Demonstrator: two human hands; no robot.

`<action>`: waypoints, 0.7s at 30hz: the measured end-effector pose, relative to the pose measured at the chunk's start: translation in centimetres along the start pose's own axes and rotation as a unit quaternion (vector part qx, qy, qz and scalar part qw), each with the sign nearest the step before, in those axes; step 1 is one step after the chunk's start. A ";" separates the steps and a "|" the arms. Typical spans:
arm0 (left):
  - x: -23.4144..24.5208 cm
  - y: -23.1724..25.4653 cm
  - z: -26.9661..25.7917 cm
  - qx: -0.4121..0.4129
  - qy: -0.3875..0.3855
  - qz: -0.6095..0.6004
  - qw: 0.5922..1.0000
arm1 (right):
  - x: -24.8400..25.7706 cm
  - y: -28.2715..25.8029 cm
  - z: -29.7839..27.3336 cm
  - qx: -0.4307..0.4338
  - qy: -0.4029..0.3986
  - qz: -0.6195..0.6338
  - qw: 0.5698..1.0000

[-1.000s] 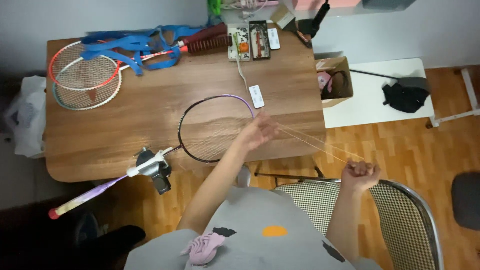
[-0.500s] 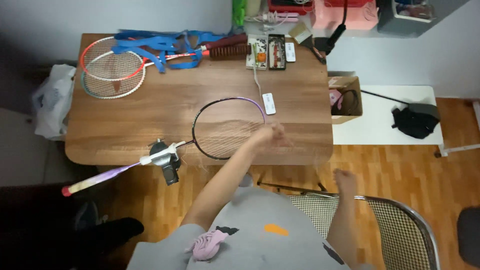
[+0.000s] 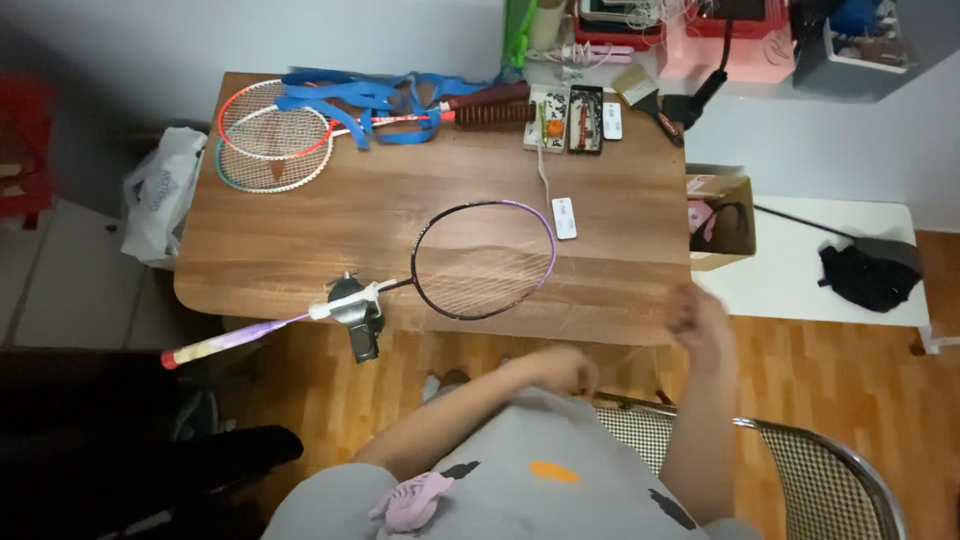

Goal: Attempting to thread or repair the strings of a badminton racket.

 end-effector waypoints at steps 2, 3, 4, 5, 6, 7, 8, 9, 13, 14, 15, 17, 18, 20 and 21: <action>2.3 -5.9 2.1 0.012 0.110 -0.190 0.976 | 4.0 -4.2 -4.5 0.095 0.073 0.051 0.991; 3.9 -10.1 2.5 0.026 0.216 -0.370 0.903 | 6.6 -6.8 -7.5 0.190 0.140 0.102 0.966; 5.9 -10.9 3.3 0.026 0.212 -0.370 0.904 | 9.0 -6.5 -8.4 0.191 0.143 0.103 0.966; 7.8 -11.7 4.0 -0.032 0.238 -0.536 0.809 | 12.5 -6.7 -10.4 0.237 0.182 0.148 0.943; 9.6 -12.6 4.8 -0.085 0.255 -0.681 0.681 | 16.1 -6.7 -12.6 0.283 0.220 0.192 0.914; 10.4 -12.9 5.4 -0.085 0.253 -0.681 0.682 | 18.6 -6.1 -12.9 0.284 0.222 0.193 0.913; 11.1 -14.1 5.8 -0.082 0.276 -0.746 0.600 | 21.2 -5.2 -13.1 0.274 0.230 0.214 0.909; 11.3 -15.4 5.9 -0.076 0.299 -0.803 0.510 | 23.6 -4.0 -13.4 0.262 0.237 0.235 0.906; 14.1 -8.7 3.0 -0.102 0.346 -0.550 0.753 | 30.9 1.0 -10.3 0.269 0.222 0.043 0.936; 14.5 -5.3 2.7 -0.143 0.323 -0.439 0.826 | 28.4 1.1 -8.6 0.248 0.181 -0.203 0.930; 13.9 -1.9 2.3 -0.180 0.294 -0.322 0.882 | 26.1 2.6 -7.1 0.209 0.126 -0.437 0.865; 10.2 6.0 0.7 -0.181 0.215 -0.212 0.936 | 14.7 4.2 -6.2 0.074 0.086 -0.425 0.898; 7.5 10.1 0.1 -0.180 0.131 -0.095 0.970 | 9.5 6.0 -6.9 -0.059 0.046 -0.403 0.912; 1.9 11.5 1.0 -0.169 0.045 -0.003 0.985 | -1.1 6.8 -7.2 -0.111 -0.082 -0.308 0.941; -2.0 11.7 1.2 -0.154 -0.044 0.091 0.983 | -7.9 7.9 -8.3 -0.162 -0.207 -0.201 0.944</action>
Point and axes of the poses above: each hand's wrist, its own z-axis towards the middle knuckle, its own x-axis out of the back of the hand, y = z × x, the point moved 10 cm from there along z, towards the middle knuckle, and after that the axes turned 3 degrees about -y, right-handed, at the moved point
